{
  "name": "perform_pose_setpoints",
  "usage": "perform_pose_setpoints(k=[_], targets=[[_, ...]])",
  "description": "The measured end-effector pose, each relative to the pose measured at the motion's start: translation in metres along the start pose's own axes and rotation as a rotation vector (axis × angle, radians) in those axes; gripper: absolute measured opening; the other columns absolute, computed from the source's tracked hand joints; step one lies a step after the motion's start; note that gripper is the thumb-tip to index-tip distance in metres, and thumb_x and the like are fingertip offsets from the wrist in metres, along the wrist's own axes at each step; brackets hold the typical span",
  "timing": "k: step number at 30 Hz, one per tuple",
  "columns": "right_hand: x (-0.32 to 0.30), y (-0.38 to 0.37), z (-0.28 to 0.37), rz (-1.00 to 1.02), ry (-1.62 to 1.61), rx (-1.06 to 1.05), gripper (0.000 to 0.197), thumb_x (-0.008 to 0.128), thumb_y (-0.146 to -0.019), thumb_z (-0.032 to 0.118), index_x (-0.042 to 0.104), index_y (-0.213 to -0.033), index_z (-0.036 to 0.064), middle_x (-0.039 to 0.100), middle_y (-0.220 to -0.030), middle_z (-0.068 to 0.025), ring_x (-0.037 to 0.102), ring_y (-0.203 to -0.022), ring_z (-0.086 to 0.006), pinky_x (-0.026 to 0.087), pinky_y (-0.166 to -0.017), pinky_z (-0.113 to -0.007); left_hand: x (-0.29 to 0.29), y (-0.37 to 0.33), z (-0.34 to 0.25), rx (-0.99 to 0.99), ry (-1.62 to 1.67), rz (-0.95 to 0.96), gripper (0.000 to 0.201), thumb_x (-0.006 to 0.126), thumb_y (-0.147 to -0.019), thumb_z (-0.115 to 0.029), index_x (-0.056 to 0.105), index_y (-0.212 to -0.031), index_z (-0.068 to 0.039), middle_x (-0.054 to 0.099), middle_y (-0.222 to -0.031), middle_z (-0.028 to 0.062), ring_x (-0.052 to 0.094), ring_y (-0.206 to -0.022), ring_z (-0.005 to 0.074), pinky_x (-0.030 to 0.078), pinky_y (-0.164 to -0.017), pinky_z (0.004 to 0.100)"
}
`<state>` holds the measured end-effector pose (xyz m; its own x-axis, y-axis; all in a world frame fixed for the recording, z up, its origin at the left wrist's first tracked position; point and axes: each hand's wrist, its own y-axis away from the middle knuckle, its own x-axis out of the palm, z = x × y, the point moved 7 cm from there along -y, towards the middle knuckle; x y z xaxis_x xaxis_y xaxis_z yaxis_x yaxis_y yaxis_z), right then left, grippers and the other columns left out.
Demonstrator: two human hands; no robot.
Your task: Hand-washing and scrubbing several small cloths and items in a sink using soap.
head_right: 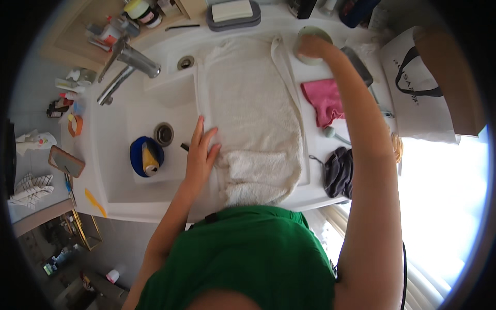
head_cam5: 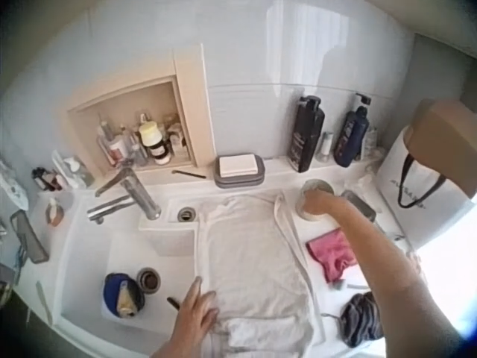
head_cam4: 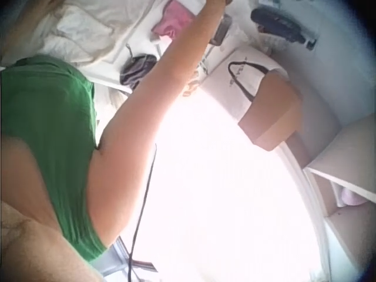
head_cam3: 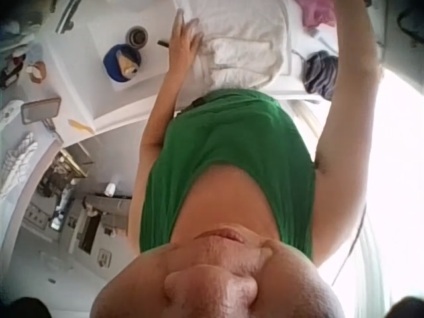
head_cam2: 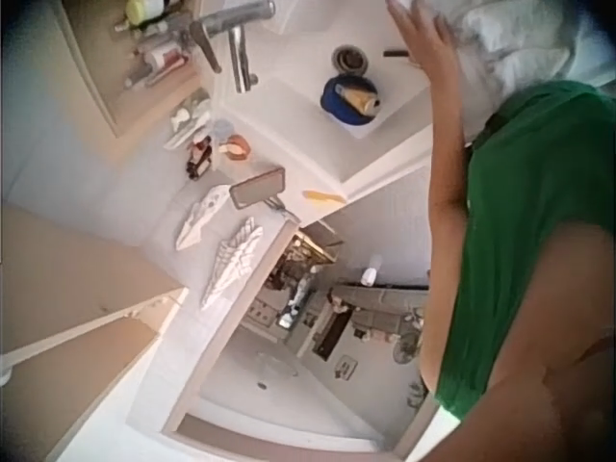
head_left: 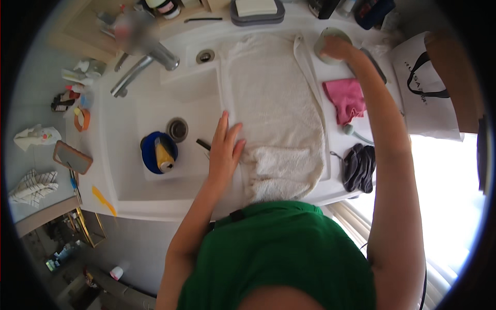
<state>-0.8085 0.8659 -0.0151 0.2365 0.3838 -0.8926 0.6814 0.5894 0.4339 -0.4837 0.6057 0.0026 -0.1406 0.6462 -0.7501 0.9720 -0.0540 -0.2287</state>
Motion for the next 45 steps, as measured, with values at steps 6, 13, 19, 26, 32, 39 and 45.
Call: perform_pose_setpoints(k=[6, 13, 19, 26, 32, 39, 45], targets=[[-0.020, 0.022, -0.005, -0.151, -0.308, 0.312, 0.056, 0.065, -0.078, 0.033, 0.053, -0.116, -0.0055, 0.056, -0.118, -0.0279, 0.057, -0.110, -0.0391, 0.046, -0.093, -0.043, 0.003, 0.002, 0.006, -0.057, 0.054, 0.007, 0.033, 0.062, -0.087, -0.007, 0.055, -0.119, -0.003, 0.027, -0.151, 0.0223, 0.035, -0.135, 0.0392, 0.037, -0.106, 0.0424], [-0.002, 0.013, -0.022, -0.145, -0.125, 0.220, 0.053, 0.063, -0.080, 0.032, 0.052, -0.116, -0.0056, 0.056, -0.118, -0.0278, 0.055, -0.111, -0.0401, 0.046, -0.094, -0.044, 0.004, 0.000, 0.000, -0.005, 0.047, -0.009, 0.033, 0.065, -0.084, -0.005, 0.055, -0.116, -0.004, 0.029, -0.150, 0.0210, 0.036, -0.134, 0.0389, 0.038, -0.105, 0.0427], [-0.013, 0.013, -0.006, -0.218, -0.318, 0.286, 0.053, 0.060, -0.080, 0.036, 0.055, -0.114, -0.0048, 0.058, -0.115, -0.0278, 0.057, -0.108, -0.0419, 0.045, -0.094, -0.043, 0.001, 0.009, 0.008, -0.033, 0.039, -0.030, 0.033, 0.064, -0.085, -0.006, 0.055, -0.116, -0.004, 0.029, -0.150, 0.0211, 0.036, -0.134, 0.0388, 0.038, -0.106, 0.0424], [-0.034, 0.044, -0.027, -0.390, -0.601, 0.480, 0.058, 0.067, -0.076, 0.047, 0.060, -0.108, -0.0008, 0.065, -0.105, -0.0199, 0.063, -0.099, -0.0328, 0.049, -0.086, -0.038, 0.005, 0.006, 0.007, -0.055, 0.064, 0.014, 0.033, 0.061, -0.089, -0.011, 0.055, -0.121, -0.005, 0.025, -0.152, 0.0197, 0.036, -0.135, 0.0364, 0.040, -0.104, 0.0401], [-0.048, 0.093, 0.061, -0.408, -1.043, 0.169, 0.028, 0.072, -0.078, 0.024, 0.064, -0.093, 0.0017, 0.069, -0.086, -0.0110, 0.066, -0.077, -0.0195, 0.050, -0.073, -0.030, 0.004, 0.011, 0.013, -0.089, 0.068, 0.001, 0.033, 0.062, -0.089, -0.012, 0.055, -0.121, -0.006, 0.025, -0.152, 0.0187, 0.039, -0.133, 0.0355, 0.043, -0.101, 0.0394], [0.015, 0.124, 0.144, -0.263, -1.207, 0.297, 0.013, 0.060, -0.086, 0.012, 0.067, -0.091, 0.0021, 0.065, -0.070, -0.0081, 0.063, -0.059, -0.0107, 0.052, -0.058, -0.028, 0.003, 0.009, 0.009, -0.077, 0.065, 0.009, 0.033, 0.064, -0.088, -0.012, 0.057, -0.120, -0.005, 0.027, -0.152, 0.0182, 0.036, -0.135, 0.0359, 0.039, -0.105, 0.0409], [0.000, 0.094, 0.146, -0.759, -0.581, 0.105, 0.030, 0.047, -0.080, -0.004, 0.068, -0.101, 0.0035, 0.065, -0.112, -0.0131, 0.059, -0.106, -0.0313, 0.050, -0.091, -0.037, 0.000, 0.026, -0.015, 0.063, -0.028, 0.023, 0.044, 0.070, -0.083, -0.032, 0.062, -0.114, -0.002, 0.038, -0.146, 0.0186, 0.033, -0.137, 0.0362, 0.025, -0.110, 0.0538]])
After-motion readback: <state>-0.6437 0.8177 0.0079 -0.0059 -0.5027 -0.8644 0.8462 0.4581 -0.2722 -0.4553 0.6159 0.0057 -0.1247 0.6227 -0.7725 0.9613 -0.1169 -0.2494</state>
